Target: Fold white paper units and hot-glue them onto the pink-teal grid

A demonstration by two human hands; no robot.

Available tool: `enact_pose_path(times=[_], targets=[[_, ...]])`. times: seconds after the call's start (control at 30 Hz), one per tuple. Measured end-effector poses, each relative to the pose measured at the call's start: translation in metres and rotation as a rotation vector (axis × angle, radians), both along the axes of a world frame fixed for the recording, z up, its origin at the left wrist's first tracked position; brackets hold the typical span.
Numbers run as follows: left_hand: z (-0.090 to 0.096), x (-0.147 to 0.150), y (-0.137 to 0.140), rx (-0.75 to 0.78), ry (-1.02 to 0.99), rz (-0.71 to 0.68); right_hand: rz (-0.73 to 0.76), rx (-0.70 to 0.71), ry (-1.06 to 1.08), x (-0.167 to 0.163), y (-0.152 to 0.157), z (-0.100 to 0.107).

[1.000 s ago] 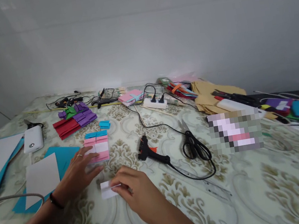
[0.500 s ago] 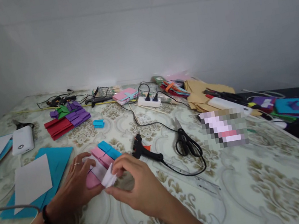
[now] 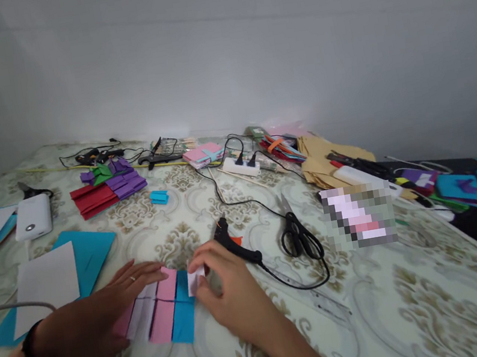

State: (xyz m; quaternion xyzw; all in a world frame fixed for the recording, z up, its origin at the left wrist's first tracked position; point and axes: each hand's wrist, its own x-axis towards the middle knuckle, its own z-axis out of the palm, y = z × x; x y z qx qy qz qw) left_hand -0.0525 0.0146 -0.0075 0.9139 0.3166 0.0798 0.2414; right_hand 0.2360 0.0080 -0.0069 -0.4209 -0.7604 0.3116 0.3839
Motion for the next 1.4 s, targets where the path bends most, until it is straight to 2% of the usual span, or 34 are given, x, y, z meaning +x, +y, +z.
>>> enact_pose_path(times=[0.1,0.17,0.37,0.53,0.63,0.77,0.87,1.0,1.13,1.27,1.3,1.4], targets=[[-0.003,-0.002,-0.004,0.046,0.077,-0.034,0.089,-0.081,-0.091,-0.006,-0.003,-0.005],[-0.009,0.000,-0.005,0.091,0.106,-0.008,0.129,-0.111,-0.134,-0.011,-0.005,-0.011],[-0.026,0.010,-0.004,0.166,0.070,0.059,0.176,-0.135,-0.216,-0.012,-0.007,-0.019],[-0.014,0.012,-0.004,0.109,0.037,-0.001,0.225,-0.145,-0.266,-0.007,-0.008,-0.014],[-0.008,0.020,-0.005,0.106,-0.028,0.014,0.212,-0.124,-0.278,-0.008,-0.006,-0.021],[-0.015,0.030,-0.005,0.158,-0.037,0.110,0.170,-0.092,-0.281,-0.014,-0.003,-0.034],[-0.021,0.029,-0.005,0.187,-0.007,0.101,0.146,-0.091,-0.281,-0.018,-0.003,-0.040],[-0.018,0.027,-0.006,0.204,-0.026,0.106,0.120,-0.088,-0.278,-0.024,-0.006,-0.045],[-0.019,0.037,-0.011,0.216,-0.078,0.140,0.112,-0.107,-0.280,-0.028,-0.007,-0.043],[-0.029,0.048,-0.013,0.248,-0.116,0.233,0.152,-0.073,-0.236,-0.006,0.005,-0.028],[-0.031,0.049,-0.013,0.252,-0.119,0.243,0.082,-0.046,-0.230,0.004,0.011,-0.025],[-0.033,0.048,-0.011,0.258,-0.126,0.199,-0.271,0.017,-0.322,0.035,0.029,-0.021]])
